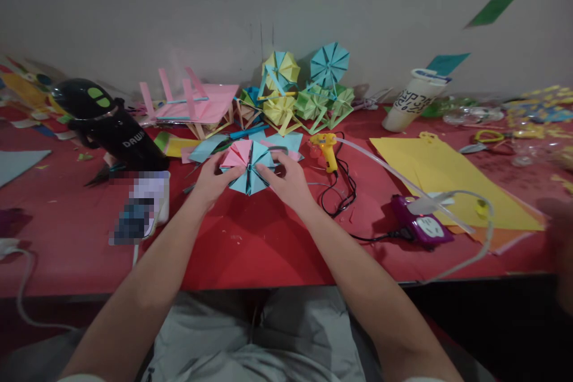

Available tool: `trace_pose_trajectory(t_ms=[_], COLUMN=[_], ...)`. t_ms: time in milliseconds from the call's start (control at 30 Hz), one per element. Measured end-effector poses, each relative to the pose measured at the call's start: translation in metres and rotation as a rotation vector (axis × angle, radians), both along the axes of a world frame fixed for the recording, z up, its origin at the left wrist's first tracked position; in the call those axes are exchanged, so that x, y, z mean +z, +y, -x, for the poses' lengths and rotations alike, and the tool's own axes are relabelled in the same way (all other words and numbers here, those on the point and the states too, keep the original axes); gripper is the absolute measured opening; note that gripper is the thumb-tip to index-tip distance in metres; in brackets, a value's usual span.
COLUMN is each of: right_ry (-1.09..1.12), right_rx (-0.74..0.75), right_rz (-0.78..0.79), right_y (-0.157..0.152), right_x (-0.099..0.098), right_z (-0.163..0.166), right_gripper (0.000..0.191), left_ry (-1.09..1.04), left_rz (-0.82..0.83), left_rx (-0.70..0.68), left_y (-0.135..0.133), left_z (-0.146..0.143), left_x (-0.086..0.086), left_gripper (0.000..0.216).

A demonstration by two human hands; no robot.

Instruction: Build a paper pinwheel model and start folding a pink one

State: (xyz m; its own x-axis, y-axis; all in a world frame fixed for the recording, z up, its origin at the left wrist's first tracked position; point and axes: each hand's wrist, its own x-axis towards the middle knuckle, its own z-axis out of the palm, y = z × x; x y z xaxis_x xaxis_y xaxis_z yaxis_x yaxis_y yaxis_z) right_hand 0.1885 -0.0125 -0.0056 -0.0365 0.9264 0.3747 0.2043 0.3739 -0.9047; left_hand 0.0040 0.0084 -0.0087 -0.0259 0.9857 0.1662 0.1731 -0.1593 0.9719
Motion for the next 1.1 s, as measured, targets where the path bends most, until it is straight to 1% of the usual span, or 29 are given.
trace_pose_trajectory(t_ms=[167, 267, 333, 433, 567, 833, 1033, 1100], right_ry=[0.000, 0.009, 0.037, 0.092, 0.063, -0.026, -0.066, -0.068], right_rx=[0.005, 0.005, 0.022, 0.046, -0.013, -0.116, -0.148, -0.153], right_rz=[-0.002, 0.003, 0.012, 0.034, 0.057, -0.034, -0.056, -0.057], right_y=[-0.0012, -0.0004, 0.0009, 0.0025, 0.0012, -0.0008, -0.0001, -0.0006], right_x=[0.0015, 0.0014, 0.0011, 0.0013, 0.0020, -0.0020, -0.0024, -0.0023], right_z=[0.0006, 0.0010, 0.0010, 0.0009, 0.0003, -0.0003, -0.0001, 0.0001], right_gripper=[0.030, 0.031, 0.032, 0.035, 0.037, 0.032, 0.032, 0.033], left_ry=[-0.008, -0.022, -0.041, -0.060, -0.056, -0.103, -0.184, -0.227], left_rz=[0.005, -0.008, -0.002, 0.028, 0.045, 0.057, 0.122, 0.134], left_rx=[-0.004, -0.018, -0.040, -0.051, -0.091, -0.173, -0.142, -0.152], left_y=[0.0000, -0.0008, -0.0011, -0.0013, -0.0021, -0.0067, -0.0062, -0.0053], left_z=[0.0002, -0.0004, -0.0007, -0.0008, -0.0007, -0.0033, -0.0040, -0.0046], left_x=[0.0001, 0.0013, 0.0017, 0.0012, 0.0001, 0.0065, 0.0040, 0.0030], left_gripper=[0.058, 0.054, 0.052, 0.056, 0.060, 0.062, 0.069, 0.068])
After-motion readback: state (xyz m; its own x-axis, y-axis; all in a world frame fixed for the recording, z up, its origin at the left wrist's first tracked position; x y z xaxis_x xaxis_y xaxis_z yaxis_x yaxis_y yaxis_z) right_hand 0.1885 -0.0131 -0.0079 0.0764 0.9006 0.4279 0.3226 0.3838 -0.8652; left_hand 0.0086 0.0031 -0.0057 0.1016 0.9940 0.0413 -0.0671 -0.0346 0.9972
